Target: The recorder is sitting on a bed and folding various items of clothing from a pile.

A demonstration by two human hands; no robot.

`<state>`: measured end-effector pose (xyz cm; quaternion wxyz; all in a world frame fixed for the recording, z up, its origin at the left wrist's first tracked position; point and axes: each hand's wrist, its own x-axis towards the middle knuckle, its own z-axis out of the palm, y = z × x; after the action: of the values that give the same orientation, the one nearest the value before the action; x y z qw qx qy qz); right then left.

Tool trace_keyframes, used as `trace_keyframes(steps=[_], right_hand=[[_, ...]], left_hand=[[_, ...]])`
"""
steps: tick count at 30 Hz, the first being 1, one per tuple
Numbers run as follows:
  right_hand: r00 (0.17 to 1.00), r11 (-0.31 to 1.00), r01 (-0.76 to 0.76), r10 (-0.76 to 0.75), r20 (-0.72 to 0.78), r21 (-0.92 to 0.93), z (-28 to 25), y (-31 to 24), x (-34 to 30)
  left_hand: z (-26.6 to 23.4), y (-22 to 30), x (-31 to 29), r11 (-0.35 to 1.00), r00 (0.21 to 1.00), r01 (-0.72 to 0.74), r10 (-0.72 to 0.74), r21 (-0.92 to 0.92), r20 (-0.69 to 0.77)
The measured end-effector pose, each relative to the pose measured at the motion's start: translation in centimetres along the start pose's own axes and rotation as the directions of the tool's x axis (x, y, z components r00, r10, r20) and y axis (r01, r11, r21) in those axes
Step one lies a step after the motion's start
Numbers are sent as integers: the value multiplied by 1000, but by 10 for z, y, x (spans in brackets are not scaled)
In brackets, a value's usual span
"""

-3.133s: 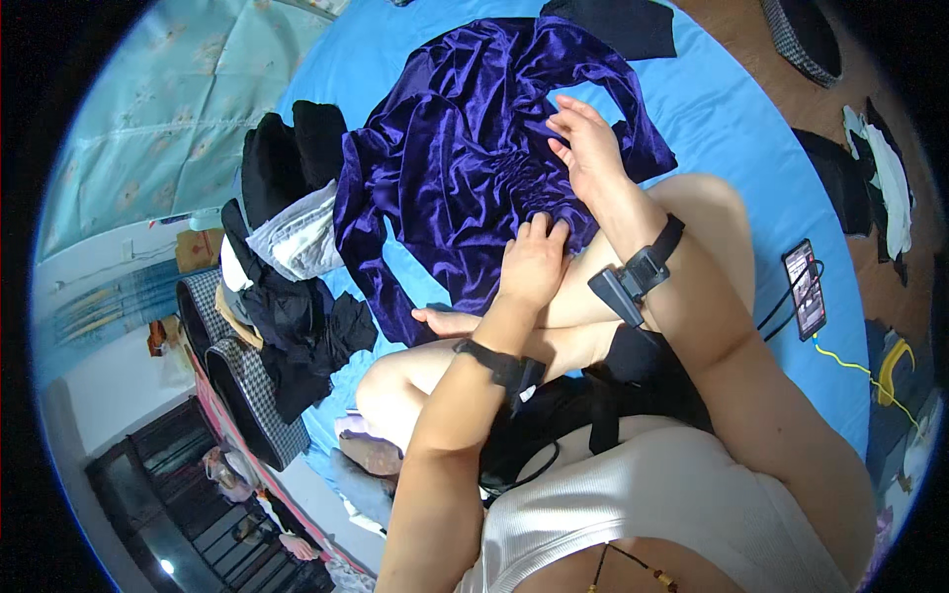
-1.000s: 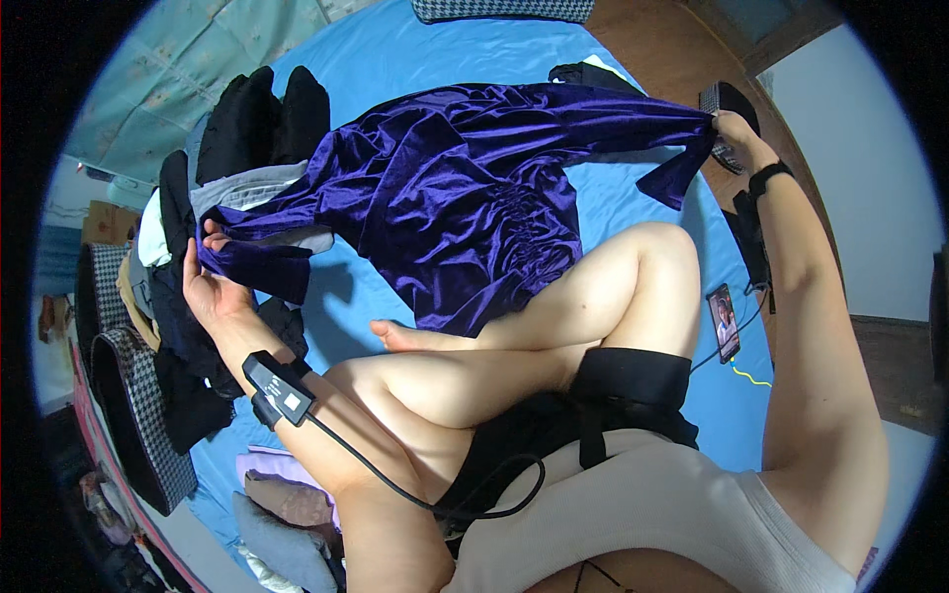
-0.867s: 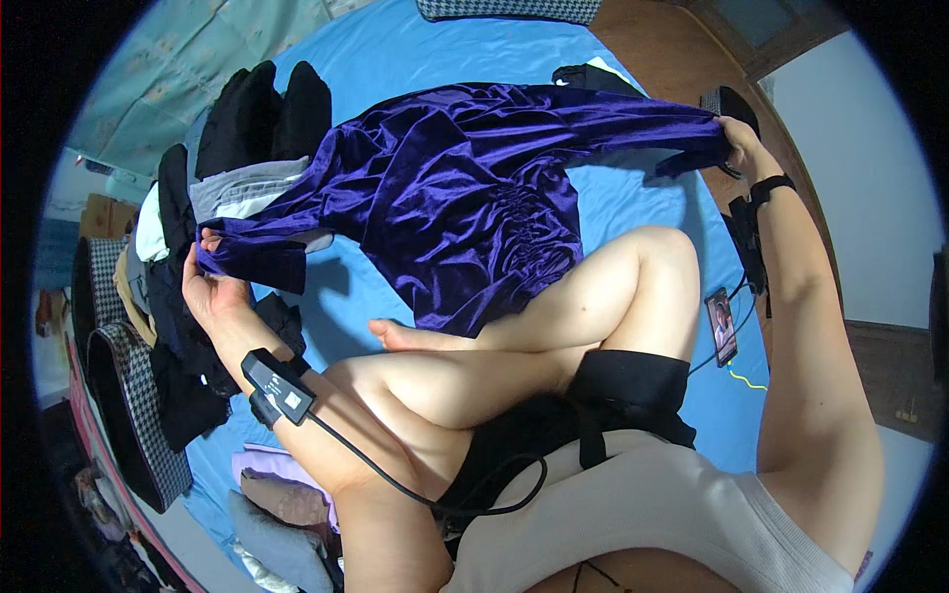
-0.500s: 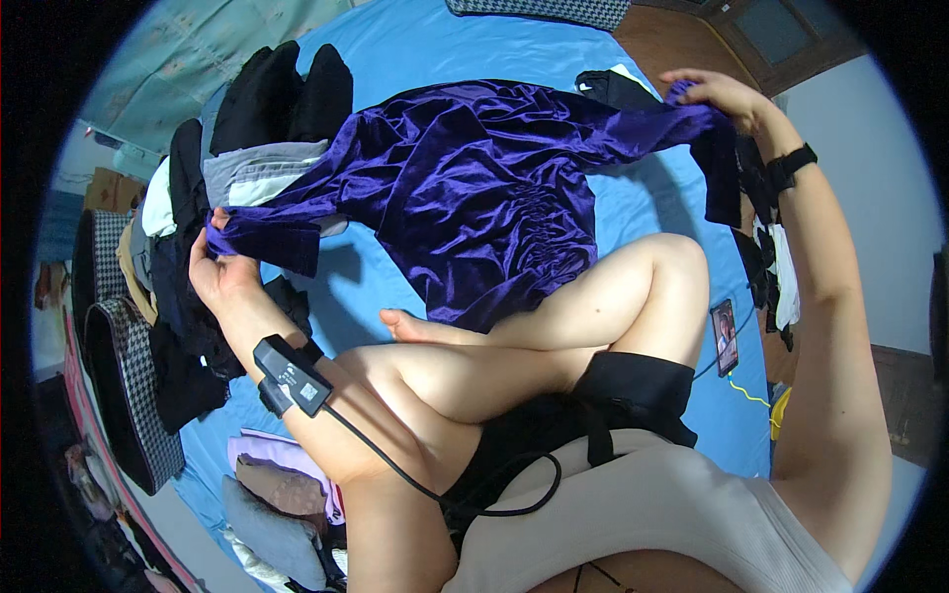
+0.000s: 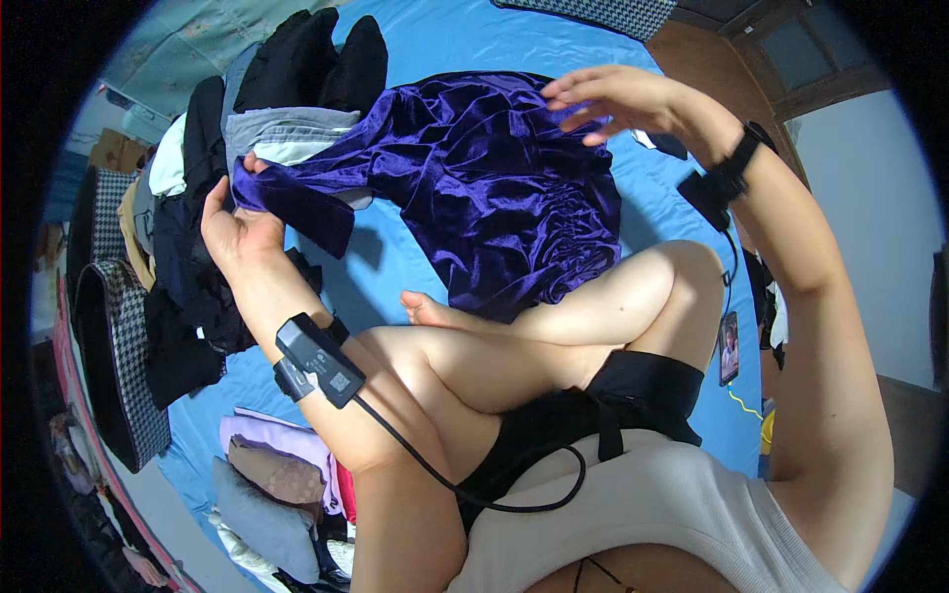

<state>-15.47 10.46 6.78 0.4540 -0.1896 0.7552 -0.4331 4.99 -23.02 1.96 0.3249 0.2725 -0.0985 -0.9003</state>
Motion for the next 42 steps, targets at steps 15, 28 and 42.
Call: trace_keyframes(steps=[15, 28, 42], right_hand=[[737, 626, 351, 274, -618, 696, 69, 132, 64], [799, 775, 161, 261, -542, 610, -6, 110, 37], [476, 979, 186, -169, -863, -89, -167, 2, -128]], left_hand=[[-5, -38, 10, 912, 964, 53, -153, 407, 217], [3, -19, -1, 942, 988, -99, 54, 319, 147], [-9, -6, 14, 956, 987, -2, -45, 293, 153]])
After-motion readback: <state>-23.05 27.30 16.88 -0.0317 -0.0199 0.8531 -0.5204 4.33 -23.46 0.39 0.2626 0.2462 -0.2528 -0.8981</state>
